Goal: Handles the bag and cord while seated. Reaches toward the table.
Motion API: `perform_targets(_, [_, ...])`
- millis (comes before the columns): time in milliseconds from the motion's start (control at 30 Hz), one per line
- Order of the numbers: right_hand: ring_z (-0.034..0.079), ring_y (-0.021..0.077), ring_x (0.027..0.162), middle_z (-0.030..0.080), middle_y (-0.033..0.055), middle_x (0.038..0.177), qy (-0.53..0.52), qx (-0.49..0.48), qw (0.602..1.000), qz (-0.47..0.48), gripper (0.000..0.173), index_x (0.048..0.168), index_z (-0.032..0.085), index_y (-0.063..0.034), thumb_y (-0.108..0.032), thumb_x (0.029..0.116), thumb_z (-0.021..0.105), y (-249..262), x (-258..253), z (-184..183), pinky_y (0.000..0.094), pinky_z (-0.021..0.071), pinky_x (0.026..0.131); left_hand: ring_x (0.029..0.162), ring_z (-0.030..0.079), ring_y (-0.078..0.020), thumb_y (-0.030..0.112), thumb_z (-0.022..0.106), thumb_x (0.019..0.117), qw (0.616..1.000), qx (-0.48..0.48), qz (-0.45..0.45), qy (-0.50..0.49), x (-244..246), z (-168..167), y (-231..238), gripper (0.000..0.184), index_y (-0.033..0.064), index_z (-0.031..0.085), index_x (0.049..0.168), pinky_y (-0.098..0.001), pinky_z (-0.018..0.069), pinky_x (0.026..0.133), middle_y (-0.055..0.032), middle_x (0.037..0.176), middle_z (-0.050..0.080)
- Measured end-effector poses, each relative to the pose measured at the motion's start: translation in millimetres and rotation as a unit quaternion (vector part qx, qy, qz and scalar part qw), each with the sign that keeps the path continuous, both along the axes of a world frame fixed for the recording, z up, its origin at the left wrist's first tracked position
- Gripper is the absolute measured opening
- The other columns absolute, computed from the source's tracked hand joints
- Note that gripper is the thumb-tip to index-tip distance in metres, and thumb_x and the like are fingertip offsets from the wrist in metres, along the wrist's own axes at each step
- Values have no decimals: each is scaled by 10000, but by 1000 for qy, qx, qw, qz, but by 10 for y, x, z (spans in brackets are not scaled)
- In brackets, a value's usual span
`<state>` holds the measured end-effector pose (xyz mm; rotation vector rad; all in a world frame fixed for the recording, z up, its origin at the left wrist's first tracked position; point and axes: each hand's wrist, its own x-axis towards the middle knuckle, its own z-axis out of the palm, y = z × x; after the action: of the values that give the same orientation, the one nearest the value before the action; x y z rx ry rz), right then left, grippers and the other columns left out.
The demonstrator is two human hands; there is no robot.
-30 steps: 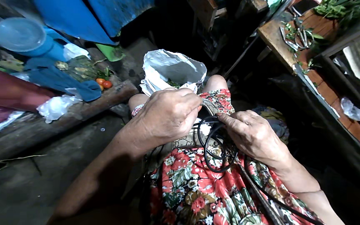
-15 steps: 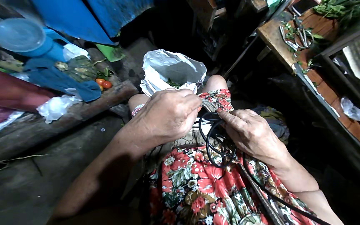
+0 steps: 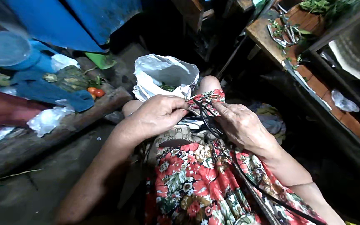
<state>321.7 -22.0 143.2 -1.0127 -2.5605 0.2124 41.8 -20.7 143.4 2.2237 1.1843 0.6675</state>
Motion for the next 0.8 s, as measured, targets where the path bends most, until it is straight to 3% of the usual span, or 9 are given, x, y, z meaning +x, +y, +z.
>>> perform_targets(100, [711, 267, 1084, 733, 134, 1184, -6, -30, 1000, 2, 379, 1358, 646, -36, -183, 1029, 529, 18, 20, -22, 438, 554, 970, 754, 609, -10, 226, 526, 983, 999, -41, 1, -2, -32, -12, 16, 239, 131, 739, 934, -248, 504, 688, 55, 824, 672])
perform_targets(333, [718, 247, 1053, 746, 120, 1145, 3, -44, 999, 13, 376, 1347, 652, -32, -194, 1038, 514, 25, 45, -42, 429, 558, 955, 716, 585, -8, 216, 530, 974, 999, -35, -4, -2, -31, -27, 32, 220, 141, 722, 899, -242, 484, 656, 69, 784, 643])
perform_targets(800, [716, 243, 1055, 750, 116, 1120, -1, -65, 998, 9, 387, 1370, 643, -45, -202, 1042, 511, 14, 43, -45, 427, 552, 966, 718, 619, -72, 161, 560, 986, 998, -51, 11, 18, 23, 81, -31, 208, 113, 738, 890, -296, 510, 656, 17, 788, 668])
